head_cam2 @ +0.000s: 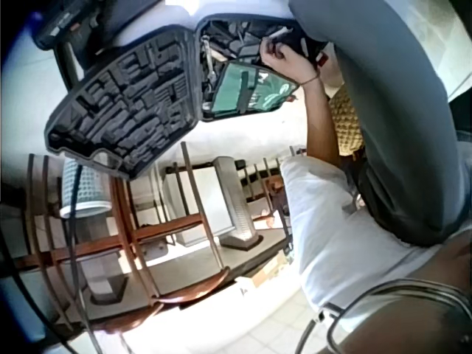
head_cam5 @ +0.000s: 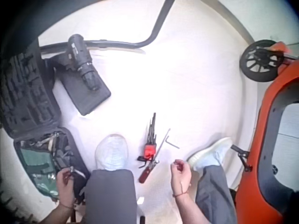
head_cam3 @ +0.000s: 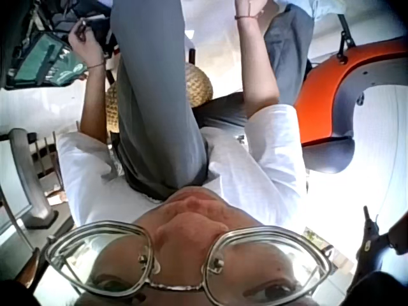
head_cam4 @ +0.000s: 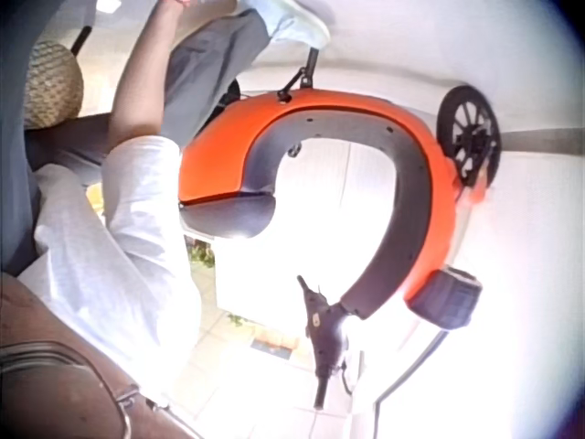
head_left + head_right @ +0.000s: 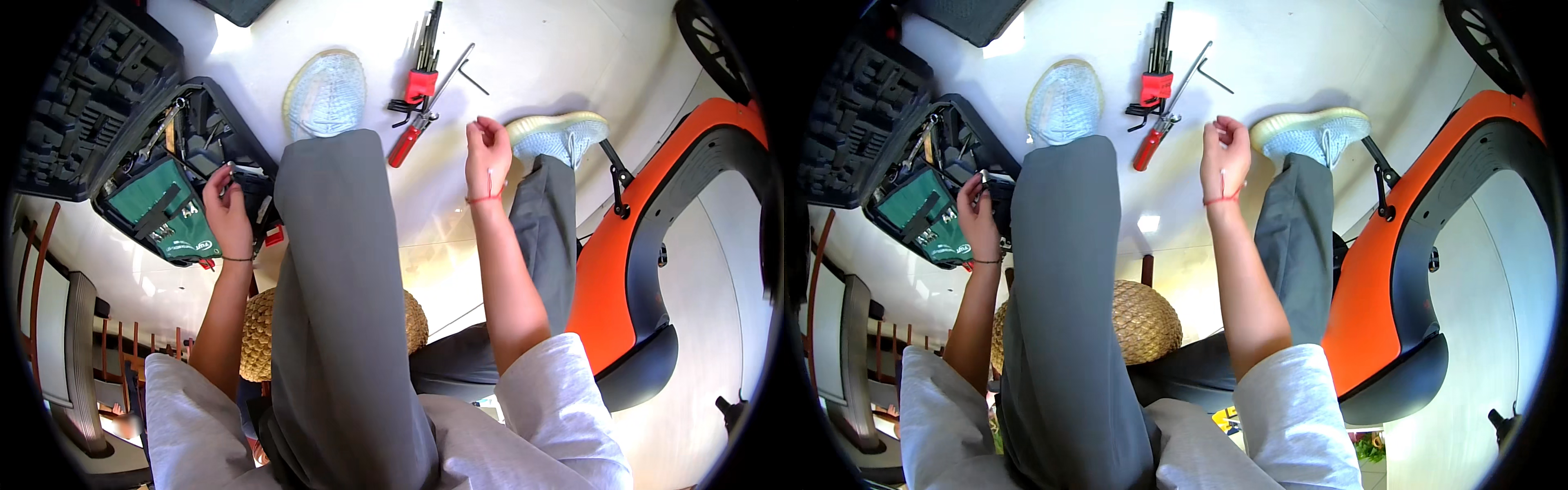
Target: The person works on the front fork and wheel assembly of an orange scooter using a socket wrench and then closes a tool case containing various wrenches and bits.
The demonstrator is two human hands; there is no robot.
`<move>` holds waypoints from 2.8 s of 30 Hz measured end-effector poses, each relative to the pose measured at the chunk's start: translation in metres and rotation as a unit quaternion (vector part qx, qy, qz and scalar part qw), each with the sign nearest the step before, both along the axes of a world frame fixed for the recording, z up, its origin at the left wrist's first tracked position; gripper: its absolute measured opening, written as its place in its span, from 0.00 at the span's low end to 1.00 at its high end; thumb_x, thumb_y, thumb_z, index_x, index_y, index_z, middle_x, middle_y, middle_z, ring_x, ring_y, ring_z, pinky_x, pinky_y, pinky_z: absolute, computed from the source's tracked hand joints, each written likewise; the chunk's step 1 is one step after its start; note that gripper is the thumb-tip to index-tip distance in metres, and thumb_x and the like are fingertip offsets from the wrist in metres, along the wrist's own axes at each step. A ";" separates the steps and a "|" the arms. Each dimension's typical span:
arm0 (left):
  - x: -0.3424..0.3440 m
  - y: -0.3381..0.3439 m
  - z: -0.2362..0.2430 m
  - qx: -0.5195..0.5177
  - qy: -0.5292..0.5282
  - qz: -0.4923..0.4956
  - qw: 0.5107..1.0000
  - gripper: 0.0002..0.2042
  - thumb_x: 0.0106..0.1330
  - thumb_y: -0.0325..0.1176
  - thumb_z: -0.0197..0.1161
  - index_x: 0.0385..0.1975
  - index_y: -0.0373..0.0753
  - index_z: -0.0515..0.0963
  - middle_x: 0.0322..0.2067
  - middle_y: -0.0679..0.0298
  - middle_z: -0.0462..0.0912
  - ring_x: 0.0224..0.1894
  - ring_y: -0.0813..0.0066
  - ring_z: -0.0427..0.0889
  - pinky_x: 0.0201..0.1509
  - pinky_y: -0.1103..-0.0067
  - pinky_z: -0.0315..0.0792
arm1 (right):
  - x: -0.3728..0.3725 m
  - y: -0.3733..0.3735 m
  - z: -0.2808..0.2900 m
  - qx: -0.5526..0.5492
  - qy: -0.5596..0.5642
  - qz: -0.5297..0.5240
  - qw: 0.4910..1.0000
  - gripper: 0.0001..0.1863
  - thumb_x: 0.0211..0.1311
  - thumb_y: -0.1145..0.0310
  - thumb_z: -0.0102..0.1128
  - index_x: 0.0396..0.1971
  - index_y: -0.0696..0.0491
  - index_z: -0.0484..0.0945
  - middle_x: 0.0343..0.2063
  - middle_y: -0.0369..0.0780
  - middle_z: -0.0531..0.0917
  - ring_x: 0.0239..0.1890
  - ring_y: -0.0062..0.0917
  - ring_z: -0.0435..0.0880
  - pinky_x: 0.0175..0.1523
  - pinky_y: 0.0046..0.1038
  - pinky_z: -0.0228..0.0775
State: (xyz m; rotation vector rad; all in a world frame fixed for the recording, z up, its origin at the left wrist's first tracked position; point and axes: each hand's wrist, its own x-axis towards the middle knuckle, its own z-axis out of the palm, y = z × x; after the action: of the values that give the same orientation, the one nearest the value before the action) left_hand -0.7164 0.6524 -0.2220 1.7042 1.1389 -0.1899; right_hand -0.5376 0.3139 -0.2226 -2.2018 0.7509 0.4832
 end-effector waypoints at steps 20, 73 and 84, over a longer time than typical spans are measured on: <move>0.220 -0.151 -0.043 -0.122 0.082 -0.398 0.905 0.25 0.62 0.51 0.59 0.41 0.28 0.73 0.35 0.46 0.82 0.39 0.53 0.82 0.44 0.70 0.74 | 0.038 0.018 0.003 0.178 -0.002 -0.093 0.980 0.10 0.60 0.77 0.53 0.40 0.64 0.71 0.29 0.40 0.78 0.27 0.22 0.81 0.35 0.22 0.78; 0.176 -0.094 0.076 -0.619 0.113 0.046 0.776 0.20 0.66 0.44 0.58 0.49 0.34 0.74 0.40 0.58 0.83 0.37 0.75 0.85 0.41 0.79 0.81 | 0.003 0.066 0.153 0.088 -0.077 0.400 0.909 0.20 0.45 0.82 0.65 0.43 0.56 0.81 0.32 0.40 0.76 0.33 0.28 0.77 0.36 0.26 0.69; 0.177 -0.096 0.081 -0.626 0.139 0.013 0.767 0.22 0.65 0.44 0.60 0.47 0.29 0.71 0.41 0.56 0.81 0.40 0.71 0.84 0.43 0.76 0.80 | 0.006 0.060 0.149 0.106 -0.091 0.328 0.934 0.16 0.44 0.78 0.74 0.36 0.53 0.81 0.30 0.36 0.74 0.28 0.19 0.73 0.28 0.21 0.64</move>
State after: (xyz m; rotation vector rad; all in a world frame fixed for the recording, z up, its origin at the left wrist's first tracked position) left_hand -0.5397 0.5560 -0.1412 0.4432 0.8556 -0.9722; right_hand -0.5321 0.3737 -0.0738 -2.2128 -0.1569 0.6360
